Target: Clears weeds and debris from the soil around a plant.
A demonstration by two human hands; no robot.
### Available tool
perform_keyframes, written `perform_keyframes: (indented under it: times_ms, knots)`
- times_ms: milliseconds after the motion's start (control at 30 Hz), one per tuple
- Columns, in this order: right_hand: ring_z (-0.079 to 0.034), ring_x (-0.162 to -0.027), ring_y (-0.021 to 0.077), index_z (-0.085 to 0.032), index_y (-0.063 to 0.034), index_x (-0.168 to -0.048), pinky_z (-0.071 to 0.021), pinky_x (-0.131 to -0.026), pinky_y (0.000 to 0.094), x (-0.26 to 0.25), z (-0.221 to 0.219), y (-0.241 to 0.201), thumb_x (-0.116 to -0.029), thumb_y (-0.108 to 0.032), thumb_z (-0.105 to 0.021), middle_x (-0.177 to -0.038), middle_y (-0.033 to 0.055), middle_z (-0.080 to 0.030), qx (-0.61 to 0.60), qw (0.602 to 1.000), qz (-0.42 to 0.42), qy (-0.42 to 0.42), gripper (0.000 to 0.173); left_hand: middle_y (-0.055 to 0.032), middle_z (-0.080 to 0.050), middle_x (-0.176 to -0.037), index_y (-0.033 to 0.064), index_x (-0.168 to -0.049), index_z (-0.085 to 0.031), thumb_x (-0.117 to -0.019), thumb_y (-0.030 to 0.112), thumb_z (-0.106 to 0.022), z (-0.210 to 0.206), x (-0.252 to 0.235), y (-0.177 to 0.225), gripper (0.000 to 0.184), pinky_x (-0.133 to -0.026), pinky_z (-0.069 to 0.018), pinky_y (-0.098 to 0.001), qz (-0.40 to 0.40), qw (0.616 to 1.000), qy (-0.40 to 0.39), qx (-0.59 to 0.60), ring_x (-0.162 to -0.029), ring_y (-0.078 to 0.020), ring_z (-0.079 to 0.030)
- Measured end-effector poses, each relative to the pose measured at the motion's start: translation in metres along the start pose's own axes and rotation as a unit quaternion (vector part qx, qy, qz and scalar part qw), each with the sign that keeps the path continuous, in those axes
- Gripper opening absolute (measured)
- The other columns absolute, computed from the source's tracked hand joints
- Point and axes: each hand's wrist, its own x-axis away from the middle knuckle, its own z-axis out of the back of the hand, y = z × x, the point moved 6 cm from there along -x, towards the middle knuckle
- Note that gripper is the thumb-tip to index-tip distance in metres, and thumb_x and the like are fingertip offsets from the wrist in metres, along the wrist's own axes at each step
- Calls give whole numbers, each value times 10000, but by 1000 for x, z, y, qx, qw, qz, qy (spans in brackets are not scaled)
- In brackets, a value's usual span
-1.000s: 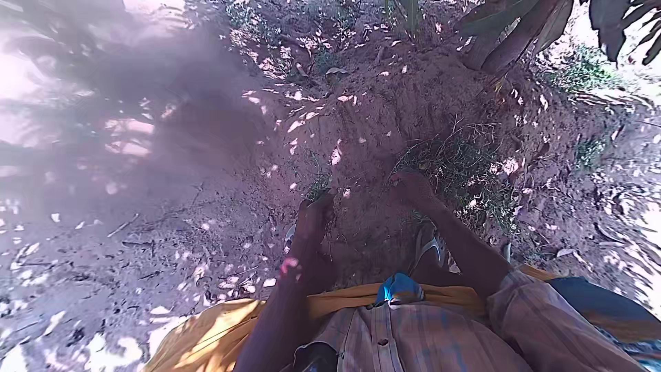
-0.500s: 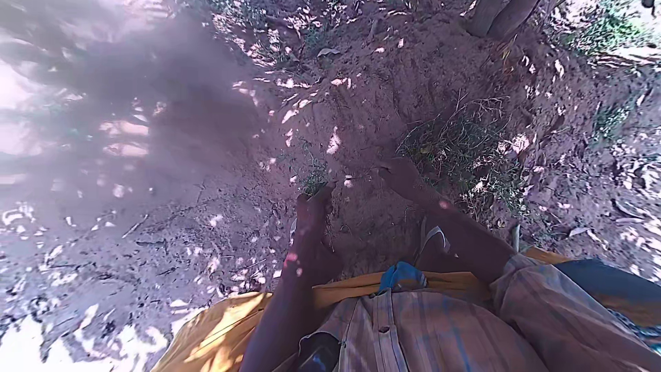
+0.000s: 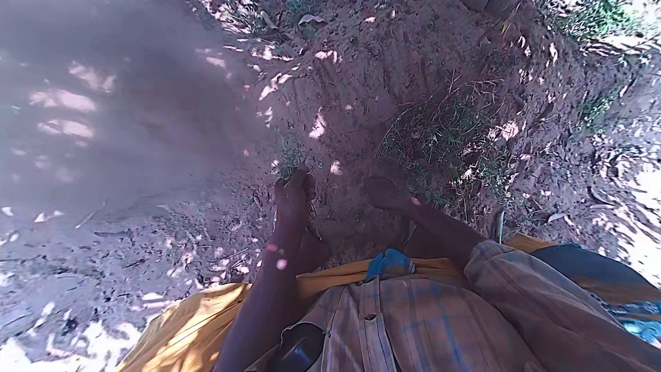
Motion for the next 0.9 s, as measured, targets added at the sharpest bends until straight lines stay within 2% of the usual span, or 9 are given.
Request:
perform_keyframes:
  times_ms: [133,233,267,333,433,500,667,800,900]
  knots:
    - [-348,-1429,484,-484,109,-1412,-247,-1166,638,-13,-83,20,-1004,-76,-552,-1485,313,-438,107,988,54,-100,454,83,-564,-615,96,-954,-588,-1088,199,-469,2,-1,-2,207,-459,-429,-135,-3,1000,-8,-9,-474,7,-503]
    - [-223,-1535,407,-326,23,-1558,-198,-1221,546,17,-67,17,-1103,-119,-387,-1648,227,-268,133,967,-53,-209,482,78,-573,-642,83,-990,-610,-1083,187,-481,0,0,-2,190,-461,-424,-133,-1,1000,-10,-8,-485,6,-503]
    - [-286,-1508,407,-410,28,-1516,-241,-1207,551,9,-60,24,-1100,-133,-403,-1606,226,-355,118,977,-45,-171,446,77,-572,-641,80,-989,-609,-1084,182,-477,0,-1,0,193,-462,-422,-134,-6,1000,-11,-5,-483,5,-499]
    - [-558,-1243,430,-650,40,-1247,-428,-1024,589,-27,-48,48,-1033,-144,-506,-1273,255,-628,60,996,60,27,316,72,-578,-638,86,-978,-587,-1088,189,-470,2,-2,-1,190,-464,-432,-132,-14,1000,-3,2,-479,5,-505]
    - [-666,-890,299,-726,-28,-1056,-514,-810,502,-33,11,41,-1027,-133,-538,-952,160,-697,-80,975,109,177,217,59,-580,-674,85,-1004,-543,-1082,189,-494,7,-2,-1,139,-503,-454,-150,-7,1000,22,9,-510,-4,-519]
    - [-656,-1002,319,-724,21,-1129,-482,-925,504,-6,49,17,-1027,-51,-530,-1074,203,-704,-198,961,97,164,231,51,-572,-686,75,-986,-549,-1046,108,-541,8,-2,0,69,-520,-463,-156,-10,999,30,19,-529,-11,-523]
    - [-645,-896,112,-703,57,-1106,-521,-850,280,8,61,2,-1006,-21,-564,-1041,136,-707,-378,901,124,171,188,5,-594,-673,45,-931,-557,-1074,112,-482,5,0,3,175,-518,-483,-181,14,995,35,89,-539,-54,-561]
    - [-669,-1084,178,-737,10,-1157,-517,-950,317,25,65,-24,-1015,-62,-537,-1195,157,-712,-289,908,188,238,256,-38,-668,-689,42,-881,-553,-1132,211,-309,-1,1,3,389,-512,-499,-203,37,991,7,126,-565,-92,-634]
    - [-617,-1249,308,-716,-14,-1252,-449,-1074,406,43,66,-49,-1038,-75,-473,-1293,190,-680,-180,928,199,260,329,-61,-715,-839,3,-1079,-614,-1135,203,-258,-4,0,0,412,-578,-499,-231,42,993,-41,103,-680,-108,-662]
